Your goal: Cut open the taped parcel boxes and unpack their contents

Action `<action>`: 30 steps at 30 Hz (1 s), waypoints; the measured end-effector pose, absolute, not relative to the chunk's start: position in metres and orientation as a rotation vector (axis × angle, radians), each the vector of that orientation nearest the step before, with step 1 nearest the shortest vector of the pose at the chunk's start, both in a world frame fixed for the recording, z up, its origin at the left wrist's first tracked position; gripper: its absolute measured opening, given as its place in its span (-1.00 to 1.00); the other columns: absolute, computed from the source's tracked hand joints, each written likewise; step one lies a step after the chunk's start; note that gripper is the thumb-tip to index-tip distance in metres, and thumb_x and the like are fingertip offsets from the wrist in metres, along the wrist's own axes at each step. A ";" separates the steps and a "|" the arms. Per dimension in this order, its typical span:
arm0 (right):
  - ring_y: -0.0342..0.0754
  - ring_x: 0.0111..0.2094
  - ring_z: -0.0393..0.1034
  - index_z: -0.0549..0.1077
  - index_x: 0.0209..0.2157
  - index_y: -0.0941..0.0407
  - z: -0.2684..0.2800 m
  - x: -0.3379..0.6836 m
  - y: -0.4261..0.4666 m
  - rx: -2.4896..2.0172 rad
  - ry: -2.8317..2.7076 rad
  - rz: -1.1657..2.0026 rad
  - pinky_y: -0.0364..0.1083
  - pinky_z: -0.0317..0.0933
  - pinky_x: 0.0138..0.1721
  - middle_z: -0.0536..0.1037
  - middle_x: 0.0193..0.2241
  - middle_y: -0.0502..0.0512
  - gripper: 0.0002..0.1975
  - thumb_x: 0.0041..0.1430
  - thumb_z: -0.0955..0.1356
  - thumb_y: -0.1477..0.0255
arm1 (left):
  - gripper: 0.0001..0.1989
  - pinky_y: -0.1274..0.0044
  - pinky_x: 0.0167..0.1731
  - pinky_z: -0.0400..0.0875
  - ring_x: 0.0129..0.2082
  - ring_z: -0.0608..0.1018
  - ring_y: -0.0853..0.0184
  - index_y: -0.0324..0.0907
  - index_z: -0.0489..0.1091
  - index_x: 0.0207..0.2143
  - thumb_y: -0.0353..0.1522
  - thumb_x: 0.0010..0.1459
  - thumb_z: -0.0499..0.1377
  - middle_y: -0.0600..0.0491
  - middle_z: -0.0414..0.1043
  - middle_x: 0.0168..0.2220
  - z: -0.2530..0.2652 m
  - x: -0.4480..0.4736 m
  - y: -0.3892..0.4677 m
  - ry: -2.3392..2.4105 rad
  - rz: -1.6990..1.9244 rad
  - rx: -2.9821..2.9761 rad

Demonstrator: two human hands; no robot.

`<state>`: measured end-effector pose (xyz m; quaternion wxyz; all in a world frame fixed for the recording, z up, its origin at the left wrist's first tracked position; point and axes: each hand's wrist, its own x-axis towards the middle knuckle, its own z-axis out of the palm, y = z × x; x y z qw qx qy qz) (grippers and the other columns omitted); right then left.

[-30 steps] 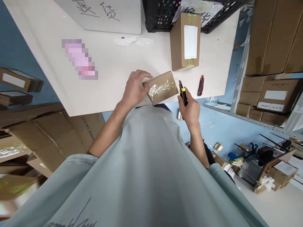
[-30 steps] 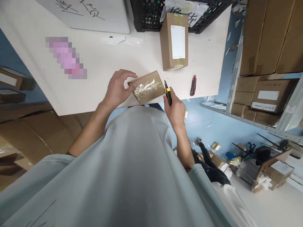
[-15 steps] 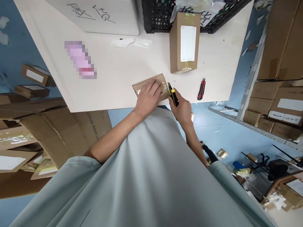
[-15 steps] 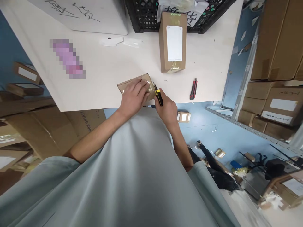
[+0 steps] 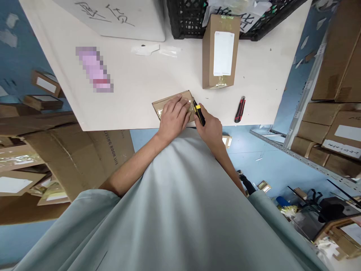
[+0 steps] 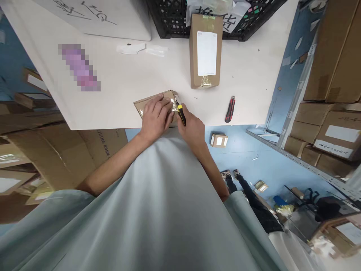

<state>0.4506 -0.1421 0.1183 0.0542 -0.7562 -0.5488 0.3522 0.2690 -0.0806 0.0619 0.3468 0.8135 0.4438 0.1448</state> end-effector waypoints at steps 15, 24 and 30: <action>0.20 -0.07 0.67 0.10 0.66 0.09 0.180 0.431 -0.143 -2.655 -1.799 1.298 0.02 0.44 -0.09 0.74 0.01 0.33 -0.39 0.73 0.10 0.28 | -0.56 -0.07 0.51 0.26 0.53 0.42 -0.11 -0.08 0.47 0.36 -0.13 0.63 0.06 -0.23 0.54 0.32 0.050 0.267 -0.084 1.169 0.390 2.136; 0.22 0.00 0.69 0.12 0.66 0.06 0.183 0.439 -0.163 -2.679 -1.732 1.479 0.01 0.44 -0.09 0.76 0.05 0.31 -0.38 0.72 0.14 0.27 | -0.58 -0.05 0.49 0.28 0.51 0.44 -0.09 -0.09 0.50 0.33 -0.15 0.63 0.05 -0.23 0.56 0.31 0.045 0.264 -0.085 1.157 0.412 2.196; 0.21 -0.05 0.68 0.13 0.66 0.05 0.193 0.442 -0.166 -2.662 -1.761 1.435 0.00 0.42 -0.12 0.77 0.02 0.30 -0.37 0.71 0.14 0.21 | -0.57 -0.04 0.47 0.31 0.51 0.45 -0.10 -0.09 0.49 0.34 -0.15 0.63 0.06 -0.24 0.55 0.32 0.044 0.261 -0.081 1.134 0.410 2.206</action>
